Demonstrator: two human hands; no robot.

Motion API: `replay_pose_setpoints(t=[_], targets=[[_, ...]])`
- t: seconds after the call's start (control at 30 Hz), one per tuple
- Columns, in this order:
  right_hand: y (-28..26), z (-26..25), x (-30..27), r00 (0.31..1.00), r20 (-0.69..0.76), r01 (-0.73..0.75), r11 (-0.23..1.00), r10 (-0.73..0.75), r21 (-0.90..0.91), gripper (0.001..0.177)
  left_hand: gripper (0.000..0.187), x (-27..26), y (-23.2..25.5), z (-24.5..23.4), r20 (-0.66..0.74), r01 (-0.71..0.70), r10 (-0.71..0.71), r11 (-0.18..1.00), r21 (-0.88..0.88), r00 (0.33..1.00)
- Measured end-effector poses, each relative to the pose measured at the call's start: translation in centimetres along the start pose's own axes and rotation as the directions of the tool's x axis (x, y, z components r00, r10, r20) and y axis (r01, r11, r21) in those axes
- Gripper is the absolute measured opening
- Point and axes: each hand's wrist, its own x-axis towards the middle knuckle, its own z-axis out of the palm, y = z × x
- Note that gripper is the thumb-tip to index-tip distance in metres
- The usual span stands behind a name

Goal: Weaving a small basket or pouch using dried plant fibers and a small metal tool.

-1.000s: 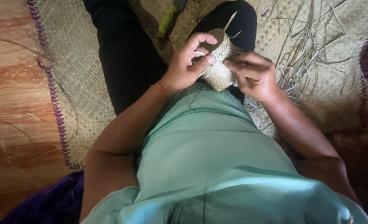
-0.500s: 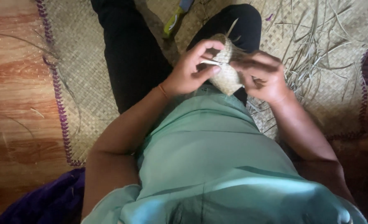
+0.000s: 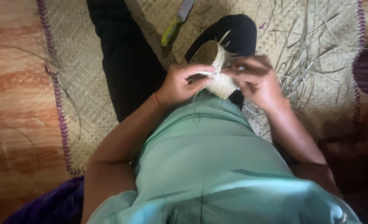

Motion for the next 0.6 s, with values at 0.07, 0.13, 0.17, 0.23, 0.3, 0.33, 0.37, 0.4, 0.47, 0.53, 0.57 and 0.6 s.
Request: replay_pose_setpoints(t=[0.07,0.13,0.17,0.23,0.3,0.33,0.37,0.4,0.47,0.53,0.57,0.6], targets=[[0.2,0.1,-0.9,0.999,-0.009,-0.036,0.999,0.036,-0.01,0.025,0.023,0.3,0.7,-0.3,0.026,-0.008,0.008,1.0,0.022,1.0],[0.1,-0.5,-1.1,0.997,-0.014,-0.077,0.997,0.077,-0.016,0.027,0.02,0.8,0.8,-0.1,0.049,-0.01,0.008,0.999,0.041,0.999],[0.0,-1.2,-0.9,0.998,0.001,-0.07,0.997,0.07,-0.016,0.026,0.019,1.0,0.6,0.4,0.032,-0.015,0.014,1.0,0.027,0.999],[-0.9,-2.9,-0.1,0.998,0.015,-0.065,0.998,0.065,-0.016,0.026,0.017,1.4,0.3,1.4,0.018,-0.018,0.018,1.0,0.012,1.0],[-2.3,-5.1,1.2,0.99,0.099,-0.102,0.995,0.1,0.014,0.031,0.02,2.1,0.2,2.3,0.039,-0.053,0.055,0.998,-0.042,0.998],[-1.2,-4.9,0.3,0.991,0.091,-0.103,0.995,0.102,0.009,0.031,0.02,2.1,0.1,2.5,0.047,-0.058,0.06,0.997,-0.043,0.997],[-0.1,-4.6,-0.8,0.993,0.08,-0.094,0.995,0.092,0.029,0.029,0.021,2.0,0.0,2.7,0.07,-0.067,0.067,0.998,-0.003,0.995],[1.0,-4.4,-1.9,0.994,0.068,-0.085,0.995,0.081,0.05,0.026,0.023,1.9,-0.1,3.0,0.092,-0.078,0.075,0.996,0.036,0.993],[2.4,-2.8,-3.1,0.995,0.034,-0.099,0.987,0.096,0.125,0.025,0.022,1.7,-0.7,2.0,0.134,-0.086,0.077,0.994,0.06,0.988],[3.0,-2.0,-3.3,0.993,0.001,-0.117,0.973,0.119,0.199,0.023,0.021,1.9,-1.0,1.3,0.179,-0.09,0.074,0.993,0.079,0.981],[2.6,-1.8,-2.9,0.994,-0.011,-0.103,0.977,0.106,0.185,0.02,0.02,1.9,-0.8,0.9,0.188,-0.073,0.053,0.992,0.102,0.981],[2.3,-1.6,-2.5,0.995,-0.022,-0.089,0.981,0.094,0.17,0.017,0.018,1.9,-0.6,0.5,0.198,-0.057,0.031,0.991,0.125,0.98]])
